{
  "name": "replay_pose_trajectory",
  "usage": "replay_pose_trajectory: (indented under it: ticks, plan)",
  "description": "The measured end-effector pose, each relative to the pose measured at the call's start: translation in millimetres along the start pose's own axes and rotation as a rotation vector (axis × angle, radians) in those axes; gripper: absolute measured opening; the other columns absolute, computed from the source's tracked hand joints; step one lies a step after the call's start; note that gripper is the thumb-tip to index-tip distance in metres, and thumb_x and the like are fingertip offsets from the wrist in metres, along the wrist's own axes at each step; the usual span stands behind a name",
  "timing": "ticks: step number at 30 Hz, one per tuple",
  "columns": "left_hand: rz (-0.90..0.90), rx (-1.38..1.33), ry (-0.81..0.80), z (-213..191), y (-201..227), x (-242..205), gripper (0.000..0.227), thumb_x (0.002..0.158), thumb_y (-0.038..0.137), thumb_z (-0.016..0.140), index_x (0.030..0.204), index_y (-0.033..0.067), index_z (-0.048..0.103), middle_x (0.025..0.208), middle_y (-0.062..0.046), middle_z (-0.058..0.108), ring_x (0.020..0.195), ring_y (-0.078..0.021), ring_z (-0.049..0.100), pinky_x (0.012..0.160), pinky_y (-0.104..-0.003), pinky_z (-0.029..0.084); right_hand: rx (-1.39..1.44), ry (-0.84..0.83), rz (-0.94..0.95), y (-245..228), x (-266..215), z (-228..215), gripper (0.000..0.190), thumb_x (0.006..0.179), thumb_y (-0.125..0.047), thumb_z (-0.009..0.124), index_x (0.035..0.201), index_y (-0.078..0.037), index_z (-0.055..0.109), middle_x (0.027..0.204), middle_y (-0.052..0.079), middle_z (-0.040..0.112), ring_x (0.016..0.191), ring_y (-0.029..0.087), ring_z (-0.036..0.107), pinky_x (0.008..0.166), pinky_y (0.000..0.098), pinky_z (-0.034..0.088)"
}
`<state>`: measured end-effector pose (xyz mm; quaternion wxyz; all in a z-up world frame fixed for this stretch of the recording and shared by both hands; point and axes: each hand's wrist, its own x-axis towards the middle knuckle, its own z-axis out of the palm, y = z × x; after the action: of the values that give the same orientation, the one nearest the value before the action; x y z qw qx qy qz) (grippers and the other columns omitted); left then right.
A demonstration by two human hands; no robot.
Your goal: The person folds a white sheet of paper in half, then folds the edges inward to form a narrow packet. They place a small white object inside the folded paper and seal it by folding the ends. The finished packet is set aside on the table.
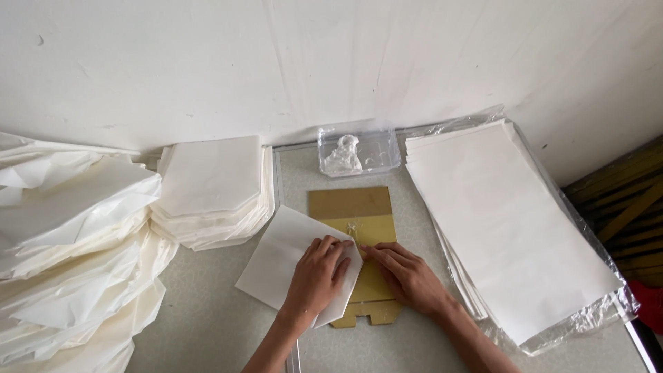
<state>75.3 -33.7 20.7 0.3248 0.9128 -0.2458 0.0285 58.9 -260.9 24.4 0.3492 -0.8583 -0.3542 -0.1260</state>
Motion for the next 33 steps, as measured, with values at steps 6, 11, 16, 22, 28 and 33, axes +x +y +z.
replay_pose_trajectory:
  ticks: [6,11,16,22,28,33]
  plan:
    - [-0.006,0.083,0.048,21.8,-2.3,-18.4,0.044,0.101,0.035,0.06,0.14,0.0132,0.061,0.119,-0.006,0.054,0.102,-0.0258,0.053,0.093,-0.044,0.047,0.066,-0.002,0.014,4.9,0.3,-1.4,0.039,0.106,-0.01,0.05,0.144,-0.002,0.052,0.12,0.013,0.073,0.111,0.03,0.069,0.093,0.04,0.06]
    - [0.051,0.137,-0.02,7.7,7.1,-29.9,0.036,0.099,0.026,0.061,0.134,0.0201,0.065,0.128,-0.01,0.054,0.107,-0.0296,0.052,0.091,-0.045,0.047,0.034,-0.007,0.006,12.2,-4.0,4.0,0.047,0.101,-0.014,0.061,0.146,-0.006,0.05,0.125,0.012,0.073,0.115,0.029,0.069,0.098,0.0418,0.059]
    - [0.108,0.146,-0.043,1.9,19.9,-51.4,0.035,0.1,0.019,0.058,0.134,0.0199,0.067,0.133,-0.014,0.054,0.113,-0.0326,0.052,0.096,-0.049,0.046,0.031,-0.025,0.007,10.8,-4.8,5.7,0.045,0.099,-0.016,0.064,0.141,-0.006,0.055,0.131,0.013,0.071,0.113,0.03,0.07,0.096,0.0428,0.061]
    - [0.152,0.113,-0.017,4.8,28.8,-51.4,0.03,0.101,0.022,0.055,0.126,0.0107,0.066,0.129,-0.013,0.059,0.122,-0.0321,0.053,0.103,-0.048,0.043,-0.014,0.005,-0.141,7.2,-4.1,8.4,0.025,0.099,-0.014,0.064,0.121,-0.003,0.067,0.124,0.013,0.074,0.107,0.03,0.071,0.093,0.0415,0.061]
    - [0.152,0.052,0.012,10.0,32.7,-51.7,0.042,0.107,0.042,0.047,0.127,0.0086,0.064,0.152,-0.019,0.048,0.143,-0.0382,0.042,0.116,-0.053,0.032,-0.073,0.068,-0.108,2.2,-2.2,6.7,0.037,0.101,-0.009,0.061,0.138,-0.002,0.058,0.114,0.014,0.074,0.103,0.029,0.071,0.088,0.039,0.061]
    - [0.038,-0.008,-0.141,-3.2,34.0,-40.8,0.073,0.107,0.055,0.02,0.159,0.0046,0.032,0.165,-0.011,0.036,0.154,-0.0296,0.027,0.121,-0.044,0.023,-0.088,0.024,-0.066,5.2,-3.1,8.5,0.035,0.104,-0.011,0.055,0.138,-0.003,0.059,0.116,0.016,0.071,0.106,0.029,0.069,0.088,0.0391,0.06]
